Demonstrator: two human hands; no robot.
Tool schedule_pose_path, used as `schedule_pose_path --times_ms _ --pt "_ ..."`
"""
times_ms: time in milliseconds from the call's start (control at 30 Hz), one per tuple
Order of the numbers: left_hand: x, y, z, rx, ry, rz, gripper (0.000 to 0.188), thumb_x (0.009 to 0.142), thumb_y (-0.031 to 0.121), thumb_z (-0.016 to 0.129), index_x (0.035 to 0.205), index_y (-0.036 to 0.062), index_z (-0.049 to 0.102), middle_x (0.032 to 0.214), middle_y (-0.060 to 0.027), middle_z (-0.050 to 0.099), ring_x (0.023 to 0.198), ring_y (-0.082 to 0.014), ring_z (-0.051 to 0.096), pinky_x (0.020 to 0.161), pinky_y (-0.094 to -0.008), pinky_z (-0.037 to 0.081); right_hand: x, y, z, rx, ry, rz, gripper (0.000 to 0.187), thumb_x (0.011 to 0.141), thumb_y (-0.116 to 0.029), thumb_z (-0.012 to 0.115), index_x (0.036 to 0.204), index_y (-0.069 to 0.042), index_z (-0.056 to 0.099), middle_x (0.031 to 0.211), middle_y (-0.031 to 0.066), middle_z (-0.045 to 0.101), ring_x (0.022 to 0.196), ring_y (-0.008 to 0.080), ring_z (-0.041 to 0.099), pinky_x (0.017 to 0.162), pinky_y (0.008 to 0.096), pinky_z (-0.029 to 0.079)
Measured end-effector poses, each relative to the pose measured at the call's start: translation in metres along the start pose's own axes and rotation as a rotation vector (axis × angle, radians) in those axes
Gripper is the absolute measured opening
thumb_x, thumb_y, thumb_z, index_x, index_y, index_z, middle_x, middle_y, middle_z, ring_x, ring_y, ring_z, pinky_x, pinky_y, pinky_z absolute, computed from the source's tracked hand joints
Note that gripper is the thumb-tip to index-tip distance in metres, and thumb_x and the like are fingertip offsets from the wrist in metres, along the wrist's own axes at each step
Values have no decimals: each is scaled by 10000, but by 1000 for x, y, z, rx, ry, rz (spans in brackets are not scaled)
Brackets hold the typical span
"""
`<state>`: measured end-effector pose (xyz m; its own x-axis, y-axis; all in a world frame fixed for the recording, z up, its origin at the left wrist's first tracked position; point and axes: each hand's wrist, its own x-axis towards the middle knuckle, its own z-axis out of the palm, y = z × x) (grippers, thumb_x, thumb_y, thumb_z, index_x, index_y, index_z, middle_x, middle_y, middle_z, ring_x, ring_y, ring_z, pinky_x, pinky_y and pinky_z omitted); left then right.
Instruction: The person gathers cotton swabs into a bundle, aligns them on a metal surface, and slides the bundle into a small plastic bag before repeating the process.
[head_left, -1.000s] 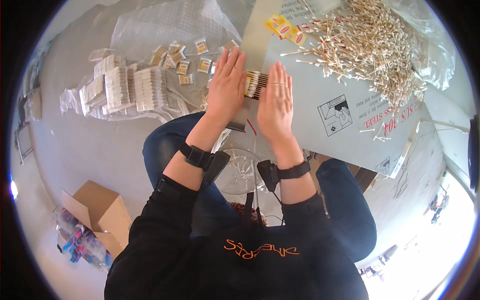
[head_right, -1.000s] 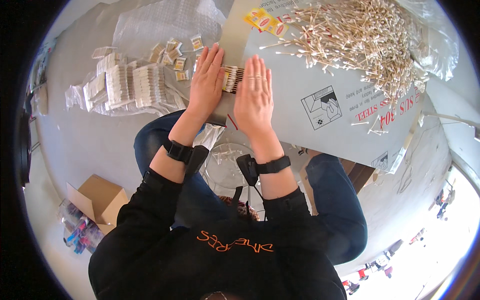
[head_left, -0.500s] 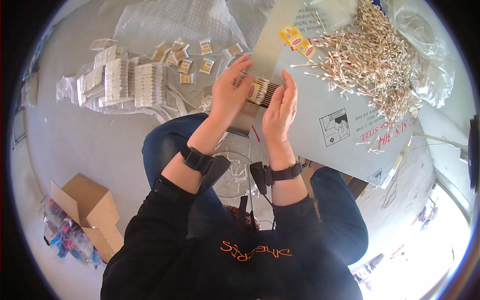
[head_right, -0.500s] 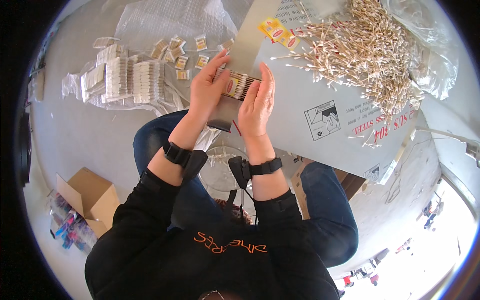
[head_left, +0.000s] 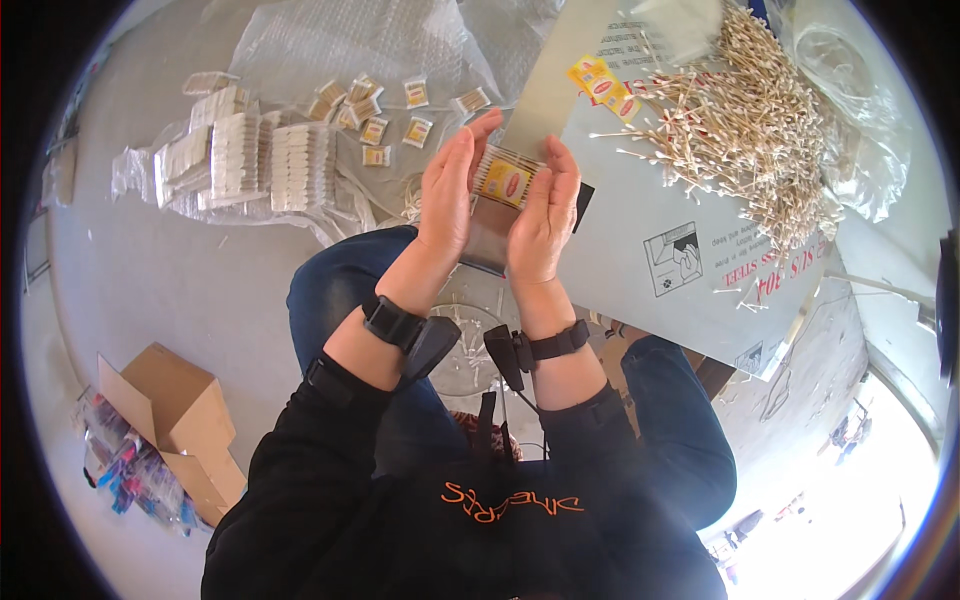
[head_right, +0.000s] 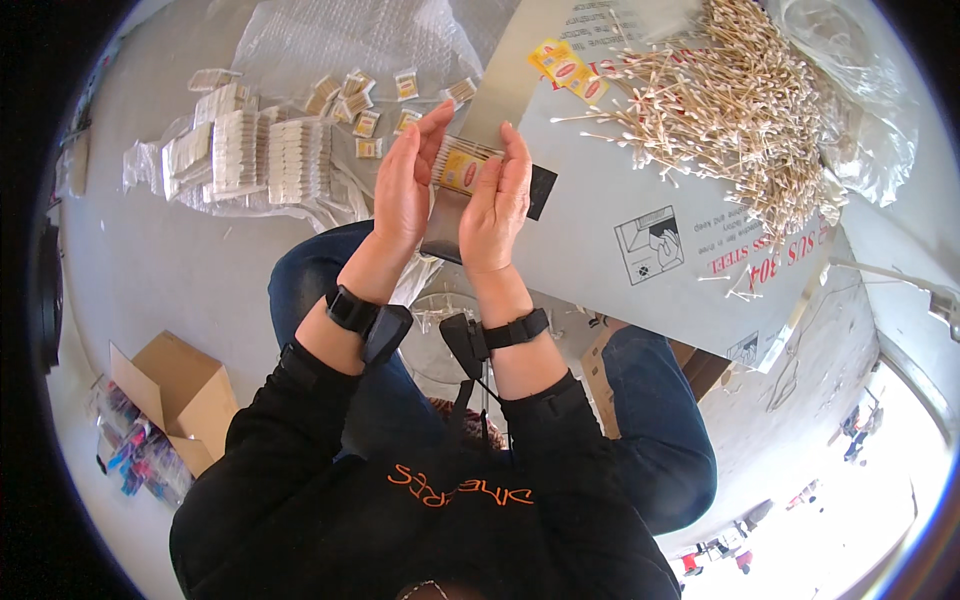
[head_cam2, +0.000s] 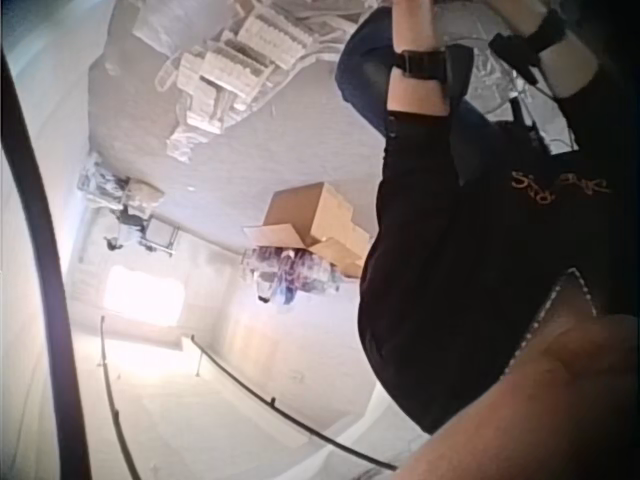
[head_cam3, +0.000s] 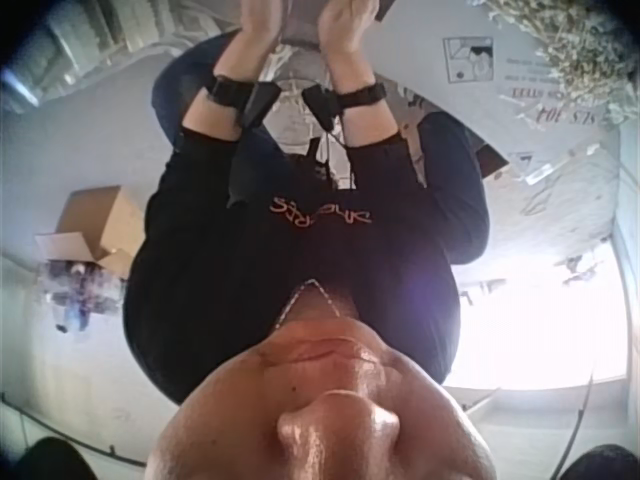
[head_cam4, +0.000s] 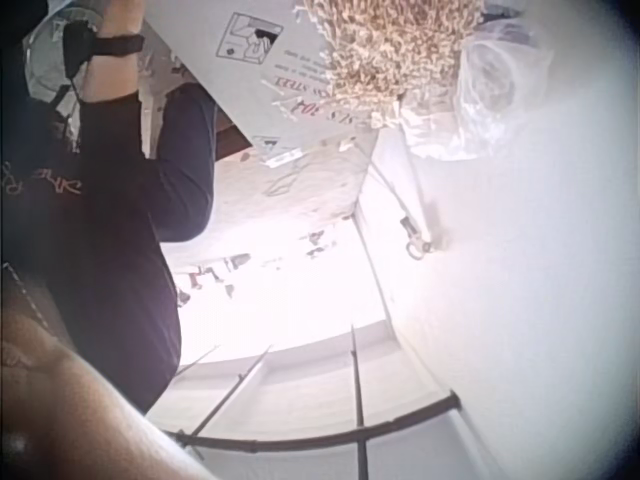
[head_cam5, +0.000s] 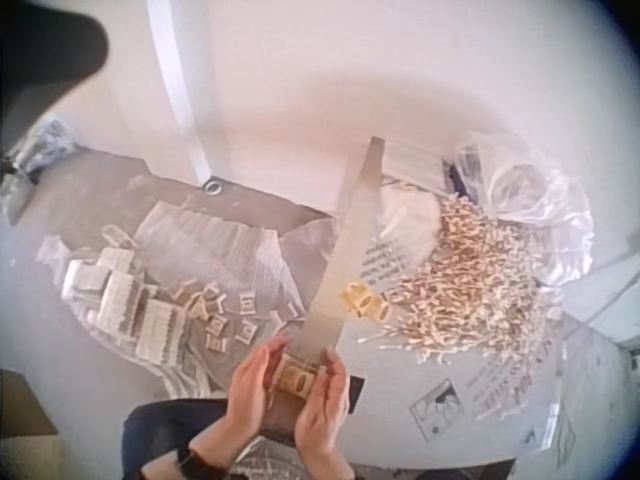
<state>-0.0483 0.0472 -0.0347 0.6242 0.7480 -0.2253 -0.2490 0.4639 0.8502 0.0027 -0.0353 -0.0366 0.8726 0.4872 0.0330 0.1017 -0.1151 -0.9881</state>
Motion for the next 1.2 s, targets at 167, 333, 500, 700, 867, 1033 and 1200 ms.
schedule_pose_path --times_ms 167,333,500,700,867,1033,1200 --pt "-1 -3 -1 58 86 16 428 1052 240 315 1271 -75 504 1379 -151 494 1310 -201 428 1141 -322 270 1 4 0 158 -22 72 358 981 -16 428 1339 2 436 1181 84 533 904 86 466 758 240 446" --pt "-2 -7 15 192 66 256 318 1034 195 428 1189 -28 594 1273 -76 575 1097 -92 521 980 -235 379 29 28 -67 -150 296 36 386 857 23 567 1236 -27 518 1210 108 546 992 192 539 849 315 448" --pt "-10 -24 43 125 -41 7 217 990 136 530 1146 22 629 857 56 563 689 -4 432 608 -171 351 69 39 -173 -739 435 -56 433 758 -5 643 1178 -81 569 1139 113 576 1094 280 515 928 371 428" --pt "-10 -18 60 469 -294 -35 224 990 124 521 1171 21 604 1086 -24 645 990 -61 571 875 -215 432 75 47 -177 -889 248 -195 319 744 -49 672 1059 -94 643 1119 84 608 1054 294 520 927 401 423" --pt "9 -23 72 655 -304 148 194 976 96 524 1120 10 620 1004 -46 666 865 -80 601 759 -250 481 43 38 -151 -746 154 -253 133 757 -18 669 878 -66 691 1008 72 650 960 284 563 858 373 464" --pt "11 -30 62 849 -328 345 171 936 56 550 1085 25 627 934 -90 660 791 -156 623 710 -283 493 22 34 -138 -712 126 -286 146 730 28 670 851 -51 692 984 62 659 926 268 580 809 356 489" --pt "6 -29 54 999 -409 292 218 832 6 612 1047 40 631 960 -120 649 834 -268 636 735 -334 508 11 25 -132 -417 136 -52 211 684 21 703 882 -52 684 979 78 653 880 267 585 794 353 492"
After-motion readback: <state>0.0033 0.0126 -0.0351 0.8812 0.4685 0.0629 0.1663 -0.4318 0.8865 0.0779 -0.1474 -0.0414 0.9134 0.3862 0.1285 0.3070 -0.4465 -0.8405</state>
